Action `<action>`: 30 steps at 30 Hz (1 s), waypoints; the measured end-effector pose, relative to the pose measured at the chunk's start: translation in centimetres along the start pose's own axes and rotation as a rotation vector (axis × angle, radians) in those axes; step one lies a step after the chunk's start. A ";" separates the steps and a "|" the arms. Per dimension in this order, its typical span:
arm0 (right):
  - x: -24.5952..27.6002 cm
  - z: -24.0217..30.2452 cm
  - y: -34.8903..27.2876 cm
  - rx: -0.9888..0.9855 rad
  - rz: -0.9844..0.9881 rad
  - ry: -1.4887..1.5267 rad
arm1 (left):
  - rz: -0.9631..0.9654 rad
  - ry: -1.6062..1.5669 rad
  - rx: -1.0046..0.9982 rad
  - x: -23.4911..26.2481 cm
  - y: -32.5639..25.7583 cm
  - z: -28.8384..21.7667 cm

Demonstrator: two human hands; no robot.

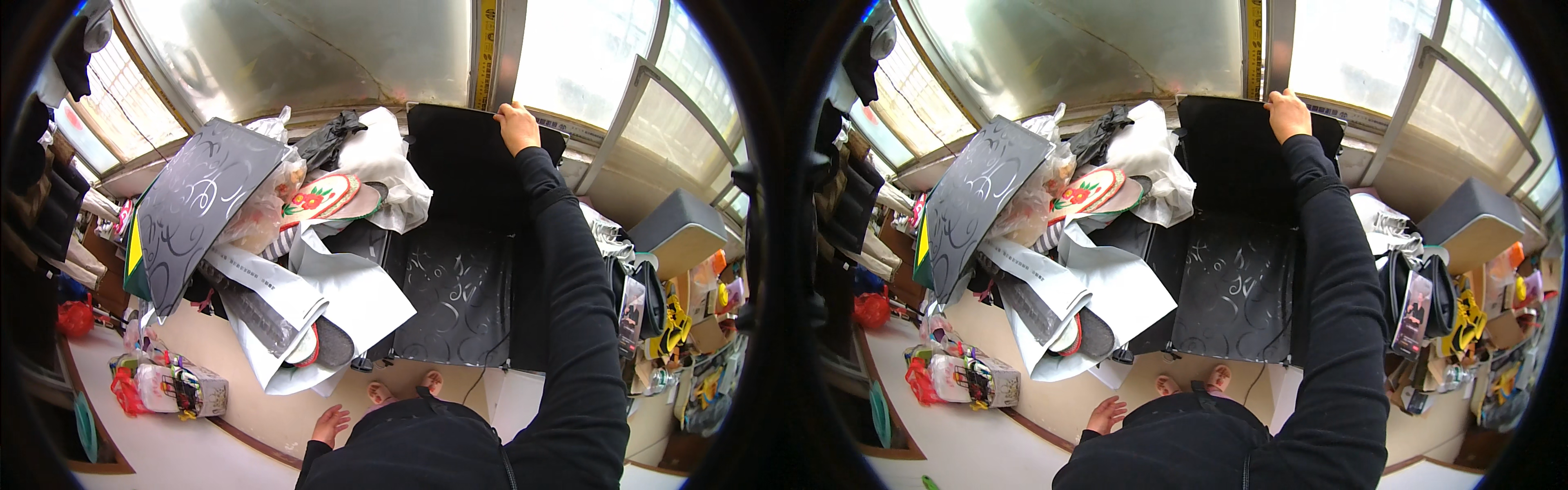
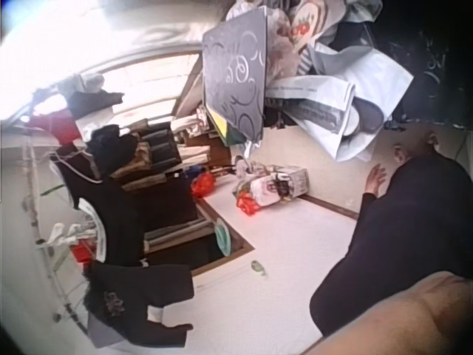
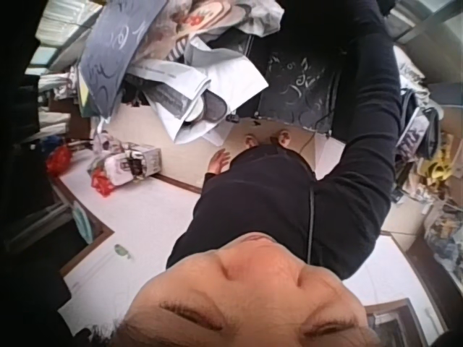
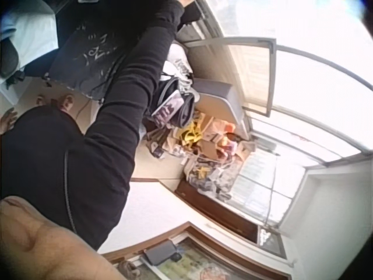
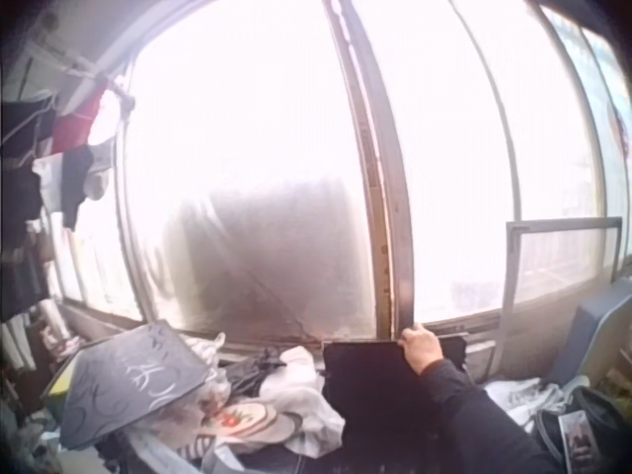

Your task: The person assembles a black storage unit by inserting metal rods into slots on the panels and attaching side panels. They repeatedly pick up and place the panels, aligning them with the frame and securing them in place.

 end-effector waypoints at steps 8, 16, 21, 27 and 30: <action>0.0 0.2 -0.2 -0.026 0.013 -0.031 | -0.009 0.026 0.006 -0.4 -0.1 -0.2; 0.3 0.5 -0.4 -0.051 0.045 -0.057 | -0.002 0.011 -0.001 -0.4 0.3 -0.1; 0.4 0.4 -0.5 -0.050 0.029 -0.044 | 0.018 0.044 0.001 -0.4 0.1 -0.1; 0.6 0.4 -0.1 -0.052 0.025 0.008 | -0.004 0.008 -0.012 -0.2 -0.2 0.0; 0.7 0.5 0.6 -0.023 0.026 -0.015 | 0.007 0.014 -0.011 -0.1 -0.3 0.2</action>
Point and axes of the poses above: each hand's wrist, its own y-axis towards the middle knuckle, its own x-axis out of the back of the hand, z = x × y, the point moved 7 cm from there along y, towards the middle knuckle, and after that the axes turned 2 degrees about z, right-handed, at the moved point
